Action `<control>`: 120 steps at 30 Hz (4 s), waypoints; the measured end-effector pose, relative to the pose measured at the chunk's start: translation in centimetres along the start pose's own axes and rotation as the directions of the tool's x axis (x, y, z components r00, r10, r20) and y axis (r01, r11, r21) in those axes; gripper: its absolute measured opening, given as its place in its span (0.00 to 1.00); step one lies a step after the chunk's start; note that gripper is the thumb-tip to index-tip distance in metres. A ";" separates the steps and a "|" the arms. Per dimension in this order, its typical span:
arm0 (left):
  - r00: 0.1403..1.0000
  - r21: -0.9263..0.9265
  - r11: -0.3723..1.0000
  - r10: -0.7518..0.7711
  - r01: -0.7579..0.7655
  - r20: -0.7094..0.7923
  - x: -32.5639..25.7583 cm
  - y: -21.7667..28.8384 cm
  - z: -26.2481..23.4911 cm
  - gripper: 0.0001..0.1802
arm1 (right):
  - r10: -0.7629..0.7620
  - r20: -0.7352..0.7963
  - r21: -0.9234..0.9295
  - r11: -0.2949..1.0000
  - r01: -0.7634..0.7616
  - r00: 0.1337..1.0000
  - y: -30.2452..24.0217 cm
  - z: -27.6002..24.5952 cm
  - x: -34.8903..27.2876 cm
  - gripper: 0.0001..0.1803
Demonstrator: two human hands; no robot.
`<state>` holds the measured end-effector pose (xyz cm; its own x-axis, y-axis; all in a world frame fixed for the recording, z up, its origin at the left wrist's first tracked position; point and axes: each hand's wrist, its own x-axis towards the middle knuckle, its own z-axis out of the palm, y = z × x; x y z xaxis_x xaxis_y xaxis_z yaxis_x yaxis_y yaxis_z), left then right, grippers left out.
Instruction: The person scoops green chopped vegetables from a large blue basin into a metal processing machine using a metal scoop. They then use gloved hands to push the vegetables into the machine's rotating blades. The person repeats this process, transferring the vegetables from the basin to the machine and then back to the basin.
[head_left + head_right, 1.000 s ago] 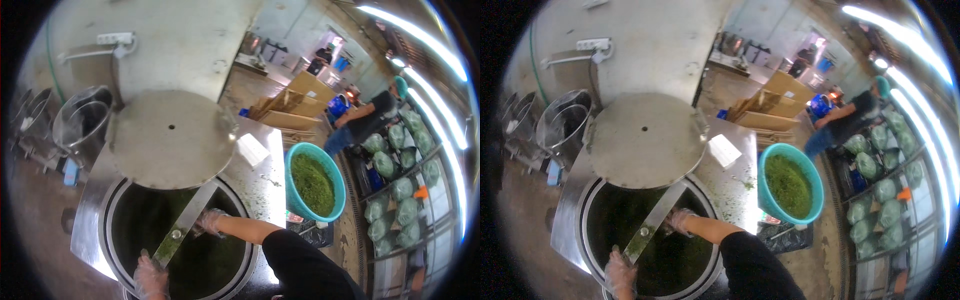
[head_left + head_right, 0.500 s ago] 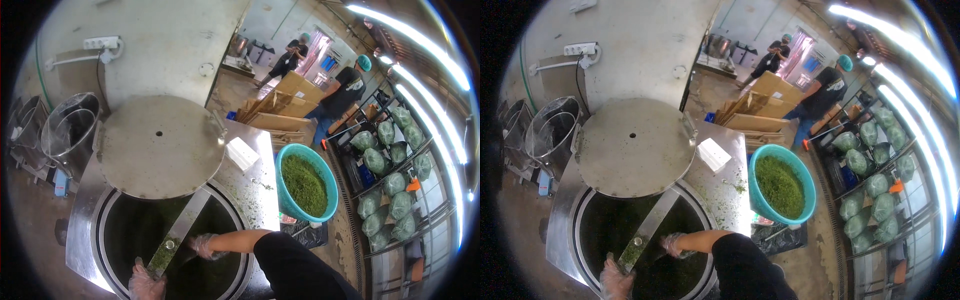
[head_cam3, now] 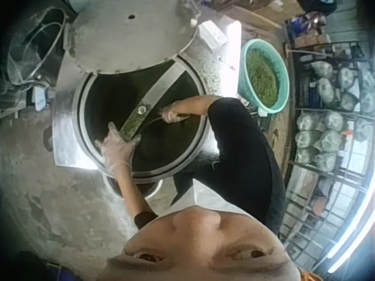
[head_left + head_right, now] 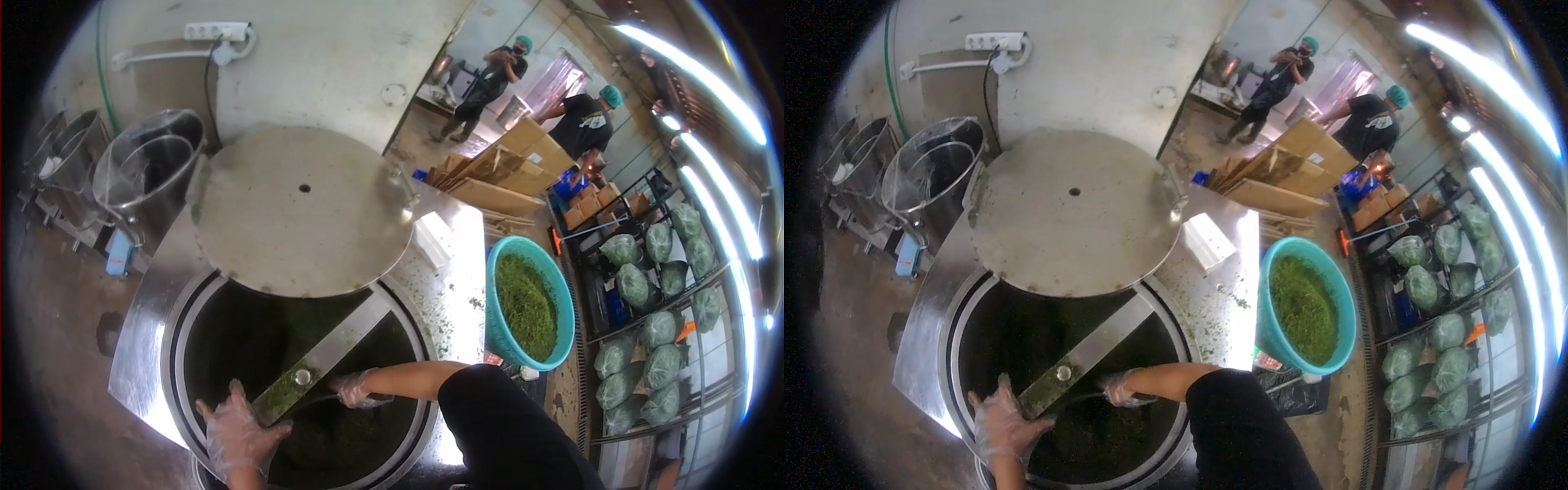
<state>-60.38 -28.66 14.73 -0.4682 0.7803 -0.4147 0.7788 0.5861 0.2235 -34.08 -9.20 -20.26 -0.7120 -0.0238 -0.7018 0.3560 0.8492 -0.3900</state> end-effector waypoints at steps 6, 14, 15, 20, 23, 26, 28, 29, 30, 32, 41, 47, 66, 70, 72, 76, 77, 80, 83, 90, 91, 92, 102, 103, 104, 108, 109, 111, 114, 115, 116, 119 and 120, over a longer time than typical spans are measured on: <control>0.998 -0.072 0.997 -0.040 0.043 0.040 0.2 -2.4 0.7 0.66 | -0.033 0.259 0.050 0.999 0.021 0.965 -4.0 -3.8 -0.2 0.14; 0.993 -0.105 0.994 0.022 -0.034 -0.118 -0.8 -5.6 0.7 0.55 | -0.009 0.395 0.053 0.999 -0.013 0.918 -6.5 -7.7 -2.3 0.11; 0.994 -0.182 0.983 -0.009 -0.012 -0.112 -1.3 -6.3 0.5 0.57 | -0.015 0.406 0.041 0.999 -0.002 0.914 -6.9 -8.3 -2.8 0.10; 0.984 -0.230 0.973 -0.040 -0.001 -0.173 -2.7 -7.4 1.2 0.53 | 0.006 0.499 -0.217 0.969 0.119 0.866 -9.0 -12.1 -4.4 0.13; 0.984 -0.094 0.995 0.022 -0.039 -0.177 -2.4 -6.9 1.5 0.48 | -0.240 0.552 -0.469 0.703 0.535 0.799 -6.1 -9.4 -3.1 0.11; 0.996 -0.072 0.997 0.001 -0.007 -0.084 -2.8 -7.0 1.8 0.45 | -0.236 0.416 -0.343 0.854 0.392 0.878 -6.4 -11.6 -5.3 0.19; 0.999 -0.081 0.997 -0.011 0.008 -0.038 -2.8 -6.5 1.6 0.44 | -0.173 0.234 -0.278 0.931 0.236 0.957 -6.5 -11.5 -7.8 0.28; 1.000 -0.078 0.997 -0.016 0.014 -0.024 -2.8 -6.2 1.4 0.44 | -0.115 0.191 -0.160 0.976 0.147 0.975 -6.8 -11.8 -8.8 0.33; 1.000 -0.073 0.997 -0.023 0.022 -0.011 -2.8 -5.9 1.3 0.44 | -0.058 0.146 -0.029 0.998 0.063 0.988 -7.6 -12.7 -9.9 0.38; 0.999 -0.056 0.998 -0.043 0.041 -0.030 -3.4 -5.5 1.1 0.44 | -0.019 0.123 0.131 0.991 0.002 0.992 -8.7 -14.1 -11.6 0.43; 0.991 -0.044 0.999 -0.026 0.020 -0.130 -3.8 -5.0 1.8 0.41 | -0.065 -0.118 0.313 0.945 0.099 0.991 -8.3 -17.6 -16.6 0.39; 0.970 -0.087 0.996 -0.019 -0.002 -0.244 -4.5 -6.5 3.8 0.39 | 0.006 -0.275 0.395 0.912 0.108 0.961 -9.9 -19.9 -20.0 0.34; 0.995 -0.036 0.998 -0.049 0.046 -0.092 -5.6 0.6 2.0 0.36 | 0.414 -0.596 0.801 0.248 0.545 0.688 -8.9 -3.1 -26.9 0.22; 0.995 0.089 0.993 -0.072 0.078 -0.076 -9.0 -5.0 4.9 0.35 | 0.577 -0.232 0.619 -0.534 0.576 0.783 -16.9 -8.5 -33.1 0.14; 0.994 0.019 0.999 -0.027 0.029 -0.106 -9.1 -0.5 4.4 0.35 | 0.703 -0.152 0.434 -0.584 0.686 0.695 -10.3 -4.4 -34.8 0.13; 0.995 -0.023 0.995 -0.100 0.100 -0.021 -12.1 1.0 5.5 0.34 | 0.804 -0.156 0.338 -0.502 0.796 0.574 -5.9 -3.4 -43.7 0.16; 0.990 -0.043 0.989 -0.144 0.144 0.010 -13.6 2.8 4.1 0.33 | 0.846 -0.081 0.357 -0.470 0.807 0.528 -5.4 -3.7 -46.5 0.18; 0.994 0.096 0.991 -0.101 0.098 0.032 -13.5 -1.0 7.2 0.35 | 0.946 0.147 0.553 -0.320 0.769 0.288 -1.3 -5.2 -51.9 0.21; 0.999 0.066 0.998 -0.016 0.014 0.034 -11.5 2.8 10.0 0.38 | 0.985 0.075 0.945 -0.020 0.328 -0.157 9.7 -1.1 -58.8 0.31; 0.958 -0.025 0.960 -0.281 0.280 -0.050 -14.5 13.7 9.8 0.59 | 0.816 -0.379 0.853 0.125 -0.507 -0.437 7.7 -6.2 -63.8 0.51; 0.952 -0.061 0.952 -0.302 0.299 -0.044 -14.7 15.8 9.1 0.60 | 0.807 -0.453 0.775 0.147 -0.614 -0.379 8.3 -6.0 -64.5 0.49; 0.945 -0.097 0.943 -0.324 0.319 -0.038 -14.9 18.3 8.3 0.61 | 0.797 -0.518 0.684 0.168 -0.710 -0.310 9.0 -5.5 -65.3 0.48; 0.953 -0.200 0.975 -0.152 0.100 -0.263 -9.1 20.7 14.2 0.64 | 0.796 -0.285 0.951 0.303 -0.057 -0.534 16.0 -2.9 -62.6 0.42; 0.953 -0.159 0.978 -0.172 0.135 -0.250 -8.6 20.2 14.1 0.64 | 0.824 -0.410 0.909 0.402 -0.106 -0.391 14.2 -3.4 -58.6 0.28; 0.953 -0.117 0.979 -0.189 0.165 -0.235 -8.0 19.7 13.8 0.64 | 0.820 -0.521 0.854 0.503 -0.137 -0.238 11.5 -3.9 -54.7 0.17; 0.959 -0.072 0.984 -0.174 0.162 -0.224 -7.0 20.2 12.3 0.57 | 0.611 -0.648 0.319 0.760 -0.566 0.455 3.7 -8.8 -45.7 0.08; 0.960 -0.061 0.988 -0.150 0.140 -0.234 -6.7 20.2 11.7 0.55 | 0.585 -0.652 0.355 0.798 -0.488 0.482 3.5 -8.5 -42.1 0.09; 0.981 0.035 0.994 -0.097 0.104 -0.170 -6.2 20.6 10.4 0.48 | 0.652 -0.642 0.617 0.752 -0.233 0.403 4.2 -7.4 -35.4 0.09; 0.978 0.125 0.992 0.033 -0.007 -0.207 -4.4 21.2 11.9 0.39 | 0.871 -0.408 0.813 0.210 0.543 0.274 7.4 -5.2 -27.0 0.11; 0.973 0.124 0.987 0.120 -0.097 -0.196 -3.7 23.5 13.1 0.38 | 0.912 -0.168 0.186 -0.342 0.921 0.373 10.8 -2.5 -27.0 0.12; 0.983 0.134 0.989 0.085 -0.063 -0.161 -3.0 22.7 13.5 0.38 | 0.874 -0.212 0.253 -0.384 0.888 0.438 9.7 -2.7 -26.3 0.14; 0.971 0.223 0.975 0.063 -0.011 -0.231 -5.1 23.6 12.0 0.34 | 0.808 -0.337 0.318 -0.386 0.866 0.484 3.1 -4.7 -28.9 0.23; 0.949 0.252 0.968 0.073 0.007 -0.306 -5.3 21.3 11.9 0.35 | 0.781 -0.294 0.421 -0.412 0.808 0.552 -1.8 -7.5 -33.9 0.38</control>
<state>-36.37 -22.95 11.23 -0.5155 0.8501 -0.1076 0.8555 0.5177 -0.0094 -15.12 -6.00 8.71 -0.2927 0.8049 -0.5162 -0.4671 -0.5914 -0.6573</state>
